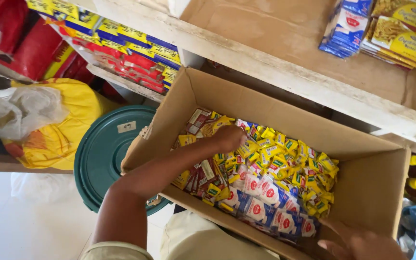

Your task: The person is stocking a grocery shelf with small condiment or seasoning packets from a cardboard box.

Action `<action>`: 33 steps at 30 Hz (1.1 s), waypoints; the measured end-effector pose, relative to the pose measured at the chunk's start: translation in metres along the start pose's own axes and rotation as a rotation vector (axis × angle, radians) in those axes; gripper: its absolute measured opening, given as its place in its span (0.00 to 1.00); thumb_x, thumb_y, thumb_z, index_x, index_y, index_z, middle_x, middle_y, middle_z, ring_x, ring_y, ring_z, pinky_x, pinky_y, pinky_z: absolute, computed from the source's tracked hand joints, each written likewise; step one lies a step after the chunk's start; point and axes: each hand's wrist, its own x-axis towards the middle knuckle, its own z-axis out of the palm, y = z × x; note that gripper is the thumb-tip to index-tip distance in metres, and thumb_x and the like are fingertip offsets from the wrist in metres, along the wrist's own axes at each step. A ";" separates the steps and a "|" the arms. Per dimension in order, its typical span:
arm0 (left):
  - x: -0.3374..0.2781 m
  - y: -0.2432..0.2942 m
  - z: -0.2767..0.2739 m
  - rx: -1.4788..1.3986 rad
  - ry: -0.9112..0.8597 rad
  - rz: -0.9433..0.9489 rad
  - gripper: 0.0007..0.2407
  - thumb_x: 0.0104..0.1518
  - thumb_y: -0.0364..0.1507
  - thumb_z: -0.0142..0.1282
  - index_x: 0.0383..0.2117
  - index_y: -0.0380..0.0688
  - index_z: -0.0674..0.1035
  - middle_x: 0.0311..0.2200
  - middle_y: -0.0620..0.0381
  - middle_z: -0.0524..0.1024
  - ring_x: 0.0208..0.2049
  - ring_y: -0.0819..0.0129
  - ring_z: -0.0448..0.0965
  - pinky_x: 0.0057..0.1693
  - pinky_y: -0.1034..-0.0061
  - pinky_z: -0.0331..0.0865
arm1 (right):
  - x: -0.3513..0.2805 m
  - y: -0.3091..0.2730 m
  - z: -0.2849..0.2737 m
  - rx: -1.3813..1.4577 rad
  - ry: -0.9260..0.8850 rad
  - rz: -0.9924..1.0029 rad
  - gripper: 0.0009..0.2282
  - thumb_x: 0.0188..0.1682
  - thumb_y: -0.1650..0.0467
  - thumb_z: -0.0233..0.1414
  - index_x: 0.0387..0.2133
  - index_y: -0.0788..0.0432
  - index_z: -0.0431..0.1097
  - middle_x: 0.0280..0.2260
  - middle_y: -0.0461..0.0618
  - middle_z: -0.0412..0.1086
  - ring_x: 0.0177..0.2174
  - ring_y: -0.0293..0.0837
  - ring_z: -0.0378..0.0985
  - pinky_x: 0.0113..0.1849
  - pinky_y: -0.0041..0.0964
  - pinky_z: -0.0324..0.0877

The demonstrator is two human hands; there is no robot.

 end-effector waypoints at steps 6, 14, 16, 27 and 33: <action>-0.013 0.060 0.024 -0.198 -0.168 0.200 0.03 0.41 0.29 0.64 0.21 0.49 0.84 0.26 0.53 0.83 0.32 0.55 0.85 0.41 0.60 0.75 | 0.011 -0.075 -0.125 0.104 -0.080 0.087 0.25 0.47 0.54 0.49 0.60 0.33 0.64 0.47 0.46 0.75 0.45 0.51 0.80 0.47 0.48 0.77; -0.010 0.122 0.049 0.046 -0.195 0.373 0.24 0.36 0.47 0.73 0.33 0.41 0.84 0.36 0.44 0.79 0.41 0.46 0.81 0.47 0.54 0.71 | 0.064 -0.087 -0.174 0.188 0.106 -0.085 0.20 0.44 0.60 0.56 0.51 0.43 0.74 0.47 0.50 0.76 0.44 0.54 0.79 0.44 0.50 0.74; -0.001 0.130 0.050 0.260 -0.217 0.346 0.28 0.31 0.49 0.73 0.35 0.42 0.84 0.36 0.44 0.79 0.44 0.46 0.78 0.47 0.49 0.69 | 0.071 -0.086 -0.180 0.212 0.131 -0.180 0.19 0.43 0.61 0.57 0.50 0.46 0.75 0.43 0.52 0.77 0.43 0.54 0.79 0.46 0.49 0.74; -0.005 0.157 0.041 0.248 -0.359 0.267 0.19 0.36 0.41 0.71 0.33 0.45 0.84 0.36 0.46 0.81 0.45 0.47 0.79 0.50 0.47 0.66 | 0.088 -0.066 -0.173 0.256 0.110 -0.219 0.17 0.45 0.61 0.60 0.46 0.51 0.75 0.43 0.52 0.77 0.46 0.53 0.77 0.49 0.48 0.69; -0.027 0.154 0.081 0.074 -0.317 0.299 0.17 0.40 0.37 0.69 0.35 0.45 0.83 0.36 0.48 0.81 0.44 0.51 0.80 0.50 0.53 0.68 | 0.077 -0.066 -0.169 0.277 0.133 -0.272 0.16 0.46 0.61 0.59 0.46 0.52 0.76 0.43 0.52 0.77 0.46 0.54 0.77 0.48 0.48 0.69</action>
